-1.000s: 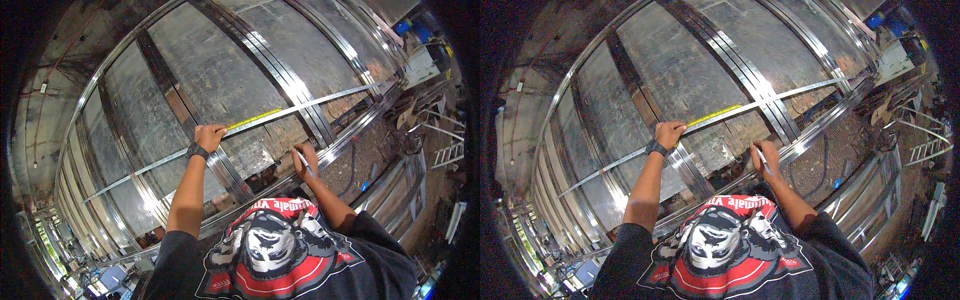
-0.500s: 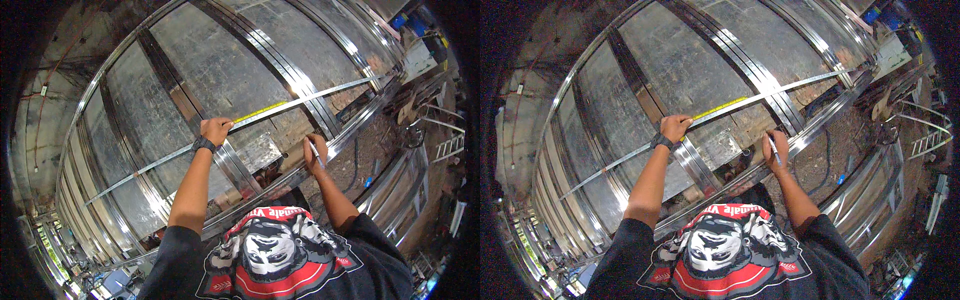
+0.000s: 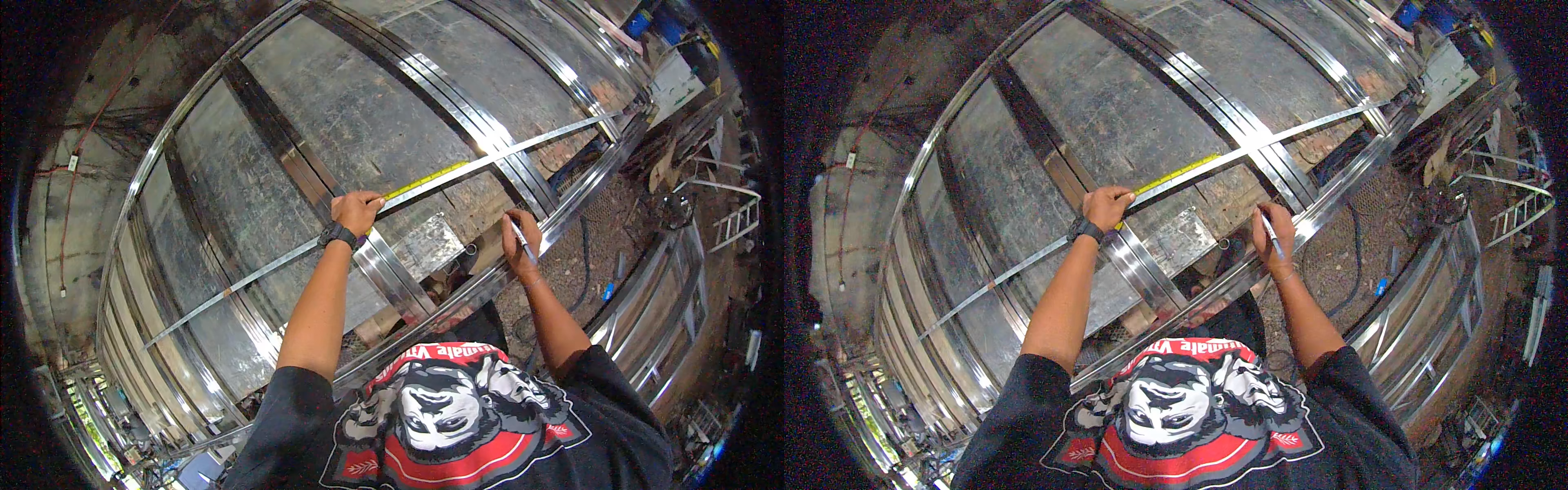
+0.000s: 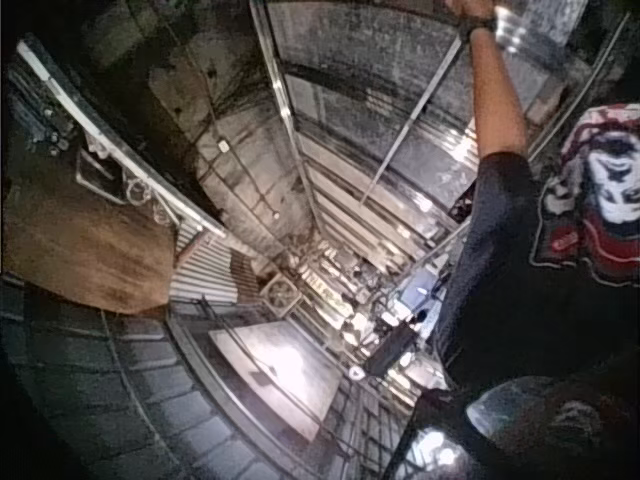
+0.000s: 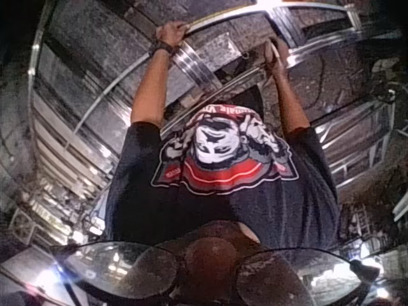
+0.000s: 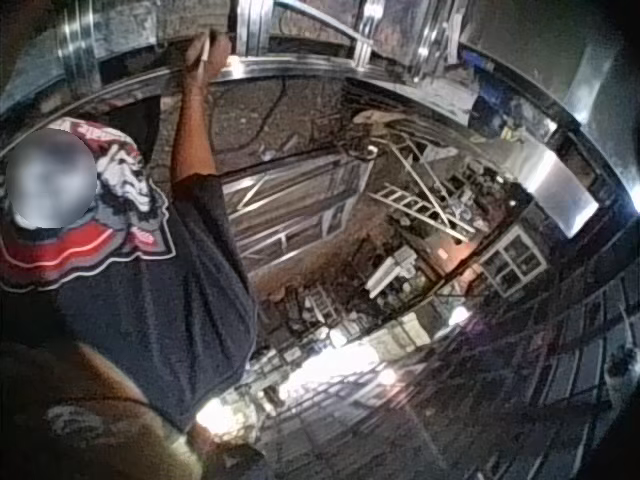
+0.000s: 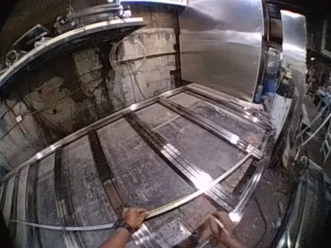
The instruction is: The person measures a metal frame with a tape measure and marks it with a marker. They reposition the tape measure multiple times to take several measurements along the frame's length.
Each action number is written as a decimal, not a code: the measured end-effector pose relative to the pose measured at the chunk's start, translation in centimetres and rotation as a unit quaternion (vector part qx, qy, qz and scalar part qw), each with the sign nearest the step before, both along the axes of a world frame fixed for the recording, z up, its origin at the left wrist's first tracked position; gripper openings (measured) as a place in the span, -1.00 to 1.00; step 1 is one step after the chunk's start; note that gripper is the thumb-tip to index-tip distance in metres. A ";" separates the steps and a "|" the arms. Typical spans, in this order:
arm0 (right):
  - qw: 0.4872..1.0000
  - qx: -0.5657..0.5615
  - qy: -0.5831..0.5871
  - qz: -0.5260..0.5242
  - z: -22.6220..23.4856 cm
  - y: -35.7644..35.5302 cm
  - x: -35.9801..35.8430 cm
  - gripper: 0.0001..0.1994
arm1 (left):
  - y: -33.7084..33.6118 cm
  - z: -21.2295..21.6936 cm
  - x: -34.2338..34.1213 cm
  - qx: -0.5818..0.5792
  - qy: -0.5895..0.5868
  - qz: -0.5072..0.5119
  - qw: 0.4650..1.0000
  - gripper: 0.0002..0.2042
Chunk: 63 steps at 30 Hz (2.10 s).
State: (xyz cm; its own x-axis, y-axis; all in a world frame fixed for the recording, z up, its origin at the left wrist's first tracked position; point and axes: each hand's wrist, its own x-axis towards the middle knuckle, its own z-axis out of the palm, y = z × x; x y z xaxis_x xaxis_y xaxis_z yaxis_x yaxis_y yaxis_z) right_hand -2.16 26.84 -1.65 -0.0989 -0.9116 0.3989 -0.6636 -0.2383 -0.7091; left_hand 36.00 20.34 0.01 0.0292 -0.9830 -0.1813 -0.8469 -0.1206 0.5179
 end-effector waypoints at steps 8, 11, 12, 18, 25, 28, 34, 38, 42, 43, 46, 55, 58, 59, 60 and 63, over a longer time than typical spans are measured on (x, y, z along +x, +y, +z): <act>0.998 0.059 -0.036 0.015 0.8 -0.1 0.7 -0.80 | 0.0 0.6 -0.3 0.025 0.016 -0.005 1.000 -0.70; 0.984 0.138 -0.104 0.038 2.2 -0.8 2.4 -0.77 | 0.0 0.4 0.0 0.015 0.010 -0.010 1.000 -0.69; 0.986 0.117 -0.101 0.053 2.3 -1.5 3.2 -0.78 | -0.1 0.3 0.0 0.010 0.008 -0.014 1.000 -0.69; 0.977 0.090 -0.172 0.086 2.9 -4.5 7.9 -0.82 | 0.0 -1.0 0.5 -0.008 0.006 -0.020 1.000 -0.71; 0.969 0.115 -0.206 0.066 3.1 -4.4 8.3 -0.83 | 0.1 0.0 0.1 0.001 0.002 -0.018 1.000 -0.71; 0.967 0.149 -0.199 0.048 1.0 -3.1 6.9 -0.82 | 0.1 0.4 0.0 0.027 0.027 -0.008 0.999 -0.71; 0.990 0.107 -0.062 0.061 2.7 0.5 3.4 -0.81 | 0.3 -0.3 0.2 0.044 0.029 0.004 0.999 -0.72; 0.993 0.081 0.033 0.075 2.7 1.8 0.8 -0.83 | 0.1 0.3 -0.1 0.046 0.028 0.002 0.999 -0.73; 0.995 0.074 0.021 0.071 2.1 1.9 0.8 -0.83 | 0.2 -0.4 0.1 0.040 0.039 0.010 0.998 -0.73; 0.995 0.075 0.023 0.069 2.3 1.8 0.8 -0.83 | 0.0 -0.4 0.1 0.030 0.045 0.007 0.999 -0.73; 0.996 0.069 0.024 0.057 1.5 1.9 0.5 -0.83 | 0.0 -0.1 0.2 0.075 0.041 0.025 0.996 -0.72; 0.995 0.082 0.048 0.033 1.2 2.1 0.6 -0.84 | 0.3 -0.2 0.0 0.047 0.055 0.023 0.997 -0.70; 0.996 0.067 0.048 0.032 1.0 2.1 0.6 -0.84 | 0.2 -0.4 0.2 0.054 0.043 0.014 0.998 -0.70; 0.996 0.067 0.044 0.035 1.2 2.1 0.6 -0.84 | 0.2 -0.6 0.3 0.052 0.039 0.013 0.998 -0.70; 0.996 0.067 0.041 0.037 1.3 2.1 0.6 -0.84 | 0.2 -0.7 0.4 0.050 0.035 0.012 0.998 -0.70; 0.997 0.059 0.033 0.038 1.4 2.2 0.7 -0.84 | 0.2 -0.2 0.1 0.052 0.034 0.005 0.998 -0.70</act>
State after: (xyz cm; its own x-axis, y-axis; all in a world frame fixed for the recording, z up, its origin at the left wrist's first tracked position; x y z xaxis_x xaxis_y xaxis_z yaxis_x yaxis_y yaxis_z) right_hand -1.44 28.99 -0.26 -0.0054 -0.9562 0.2927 -0.6925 -0.2076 -0.6909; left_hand 36.15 20.53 -0.21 0.0231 -0.9584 -0.2844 -0.8091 -0.1851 0.5578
